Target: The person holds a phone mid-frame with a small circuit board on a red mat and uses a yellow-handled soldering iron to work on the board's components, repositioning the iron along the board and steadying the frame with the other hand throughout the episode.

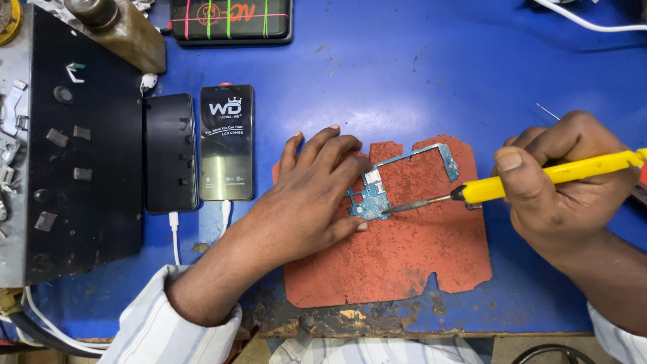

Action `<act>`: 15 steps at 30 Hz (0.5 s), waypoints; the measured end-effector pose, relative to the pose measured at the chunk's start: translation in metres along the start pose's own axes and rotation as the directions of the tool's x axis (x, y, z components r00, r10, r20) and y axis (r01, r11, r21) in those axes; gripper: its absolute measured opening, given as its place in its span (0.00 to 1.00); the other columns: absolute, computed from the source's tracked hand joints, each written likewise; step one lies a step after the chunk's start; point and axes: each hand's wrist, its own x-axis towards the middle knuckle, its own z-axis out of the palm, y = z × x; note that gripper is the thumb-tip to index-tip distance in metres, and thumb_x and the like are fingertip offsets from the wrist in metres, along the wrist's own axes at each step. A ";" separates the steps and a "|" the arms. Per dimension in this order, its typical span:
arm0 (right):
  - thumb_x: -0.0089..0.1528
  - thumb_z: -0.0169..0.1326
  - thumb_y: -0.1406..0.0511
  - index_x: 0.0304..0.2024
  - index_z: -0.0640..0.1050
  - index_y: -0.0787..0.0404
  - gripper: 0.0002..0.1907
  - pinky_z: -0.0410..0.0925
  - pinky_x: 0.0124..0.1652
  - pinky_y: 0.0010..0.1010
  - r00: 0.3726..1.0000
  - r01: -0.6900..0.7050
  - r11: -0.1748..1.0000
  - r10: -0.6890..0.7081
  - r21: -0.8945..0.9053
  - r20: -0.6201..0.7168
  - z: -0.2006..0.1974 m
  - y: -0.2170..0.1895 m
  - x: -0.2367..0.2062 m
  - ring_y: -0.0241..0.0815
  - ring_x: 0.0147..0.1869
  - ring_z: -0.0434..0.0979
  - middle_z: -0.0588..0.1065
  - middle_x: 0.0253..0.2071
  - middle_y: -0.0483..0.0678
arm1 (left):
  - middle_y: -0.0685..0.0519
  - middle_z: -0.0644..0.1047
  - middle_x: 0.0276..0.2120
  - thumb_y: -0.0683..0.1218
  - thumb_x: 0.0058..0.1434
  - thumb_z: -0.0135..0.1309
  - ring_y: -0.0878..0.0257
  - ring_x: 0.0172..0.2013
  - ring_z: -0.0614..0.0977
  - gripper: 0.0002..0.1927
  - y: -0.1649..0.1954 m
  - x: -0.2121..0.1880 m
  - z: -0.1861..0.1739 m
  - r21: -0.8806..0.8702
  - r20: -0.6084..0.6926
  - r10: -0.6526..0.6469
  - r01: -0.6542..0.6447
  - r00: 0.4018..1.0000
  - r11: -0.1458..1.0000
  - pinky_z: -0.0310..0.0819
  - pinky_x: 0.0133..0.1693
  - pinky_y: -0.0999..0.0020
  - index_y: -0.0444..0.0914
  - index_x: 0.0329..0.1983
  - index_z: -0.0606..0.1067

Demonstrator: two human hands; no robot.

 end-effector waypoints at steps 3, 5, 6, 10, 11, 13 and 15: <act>0.70 0.55 0.70 0.33 0.64 0.59 0.15 0.67 0.25 0.21 1.000 0.008 1.000 -0.008 -0.002 0.002 -0.001 0.000 0.000 0.27 0.21 0.68 0.69 0.23 0.44 | 0.43 0.65 0.62 0.57 0.47 0.70 0.40 0.69 0.59 0.41 0.000 0.000 0.000 -0.003 0.001 0.001 -0.001 1.000 1.000 0.46 0.64 0.28 0.39 0.61 0.68; 0.70 0.56 0.69 0.33 0.64 0.58 0.15 0.67 0.25 0.21 1.000 0.019 1.000 -0.019 0.004 0.001 -0.001 0.000 0.000 0.27 0.21 0.69 0.69 0.23 0.44 | 0.43 0.65 0.62 0.57 0.47 0.70 0.40 0.69 0.59 0.40 0.000 0.000 -0.001 -0.003 0.000 0.001 -0.001 1.000 1.000 0.46 0.64 0.28 0.39 0.61 0.68; 0.70 0.56 0.69 0.33 0.64 0.58 0.15 0.67 0.25 0.21 1.000 0.014 1.000 -0.014 0.010 -0.003 0.000 0.000 0.001 0.27 0.21 0.69 0.69 0.23 0.44 | 0.43 0.65 0.62 0.57 0.47 0.70 0.40 0.69 0.59 0.40 0.000 0.000 -0.001 -0.002 0.000 0.001 -0.001 1.000 1.000 0.46 0.64 0.28 0.39 0.61 0.68; 0.71 0.56 0.69 0.34 0.64 0.59 0.15 0.68 0.26 0.22 1.000 0.020 1.000 -0.020 0.002 0.011 0.000 -0.001 0.000 0.28 0.21 0.69 0.69 0.21 0.45 | 0.43 0.64 0.62 0.58 0.48 0.70 0.40 0.69 0.58 0.41 0.000 0.000 -0.001 -0.009 -0.003 0.005 -0.005 1.000 1.000 0.46 0.64 0.28 0.39 0.61 0.68; 0.71 0.55 0.69 0.34 0.64 0.59 0.14 0.68 0.26 0.22 1.000 0.026 1.000 -0.026 -0.001 0.013 -0.001 -0.001 0.000 0.28 0.22 0.69 0.69 0.21 0.45 | 0.43 0.64 0.62 0.58 0.48 0.70 0.40 0.69 0.58 0.41 0.001 0.000 0.000 -0.009 -0.002 0.003 -0.003 1.000 1.000 0.46 0.64 0.28 0.39 0.61 0.68; 0.71 0.55 0.69 0.34 0.64 0.59 0.15 0.68 0.26 0.22 0.999 0.031 1.000 -0.031 -0.003 0.008 -0.001 -0.001 -0.001 0.27 0.22 0.69 0.68 0.21 0.44 | 0.43 0.64 0.63 0.58 0.48 0.70 0.40 0.69 0.58 0.41 0.000 -0.001 -0.001 -0.009 0.000 0.000 0.000 1.000 1.000 0.46 0.65 0.28 0.39 0.61 0.68; 0.71 0.55 0.69 0.34 0.64 0.59 0.15 0.68 0.26 0.22 1.000 0.012 1.000 -0.012 -0.005 0.010 -0.001 -0.001 -0.001 0.27 0.21 0.69 0.69 0.21 0.44 | 0.43 0.64 0.63 0.58 0.47 0.70 0.40 0.69 0.58 0.41 0.001 0.000 0.000 -0.006 0.001 -0.003 0.003 1.000 1.000 0.46 0.64 0.28 0.39 0.61 0.68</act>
